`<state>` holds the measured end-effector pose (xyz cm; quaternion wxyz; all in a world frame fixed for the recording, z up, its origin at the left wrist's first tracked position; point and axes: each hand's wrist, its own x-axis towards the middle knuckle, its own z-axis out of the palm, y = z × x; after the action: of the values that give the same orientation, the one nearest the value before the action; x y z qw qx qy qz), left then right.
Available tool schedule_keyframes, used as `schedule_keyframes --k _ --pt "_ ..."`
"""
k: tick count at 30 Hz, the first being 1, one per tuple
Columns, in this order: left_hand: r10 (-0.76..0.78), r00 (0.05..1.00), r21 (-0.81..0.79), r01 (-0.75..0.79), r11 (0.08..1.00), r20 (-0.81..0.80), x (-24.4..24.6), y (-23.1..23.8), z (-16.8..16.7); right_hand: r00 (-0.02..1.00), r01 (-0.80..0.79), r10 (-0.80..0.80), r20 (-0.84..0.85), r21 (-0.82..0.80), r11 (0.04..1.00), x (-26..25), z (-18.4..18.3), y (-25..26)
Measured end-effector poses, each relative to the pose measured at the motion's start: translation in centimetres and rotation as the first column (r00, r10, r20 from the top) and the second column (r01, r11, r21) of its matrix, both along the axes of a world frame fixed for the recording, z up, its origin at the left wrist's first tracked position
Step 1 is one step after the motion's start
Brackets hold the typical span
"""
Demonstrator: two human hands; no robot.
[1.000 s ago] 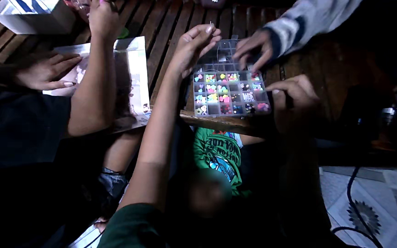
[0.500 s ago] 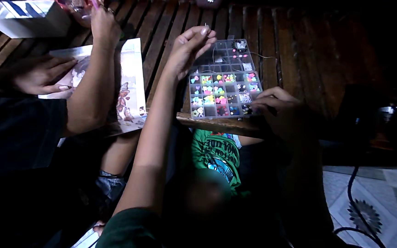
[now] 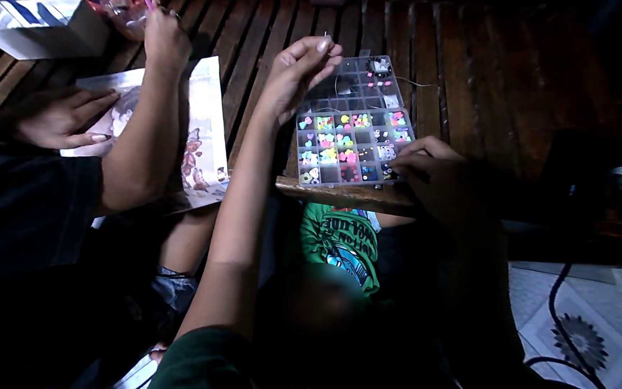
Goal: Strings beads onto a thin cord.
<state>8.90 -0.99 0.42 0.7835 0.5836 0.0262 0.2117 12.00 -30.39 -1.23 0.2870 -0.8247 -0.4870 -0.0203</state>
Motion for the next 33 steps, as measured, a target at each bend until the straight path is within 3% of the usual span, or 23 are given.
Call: schedule_keyframes --k 15,23,33 --pt "-0.003 1.000 -0.008 0.003 1.000 -0.008 0.0 -0.2 0.0 0.999 -0.022 0.022 0.028 -0.008 1.000 0.1 0.0 0.4" --pt "-0.009 1.000 0.024 0.009 1.000 -0.008 0.0 -0.1 0.0 0.992 -0.110 0.108 0.065 0.030 0.993 -0.1 0.0 1.2" --pt "-0.001 1.000 0.012 0.001 1.000 -0.010 0.0 -0.1 0.0 0.973 -0.129 0.145 0.182 -0.095 0.987 -0.2 0.2 2.8"
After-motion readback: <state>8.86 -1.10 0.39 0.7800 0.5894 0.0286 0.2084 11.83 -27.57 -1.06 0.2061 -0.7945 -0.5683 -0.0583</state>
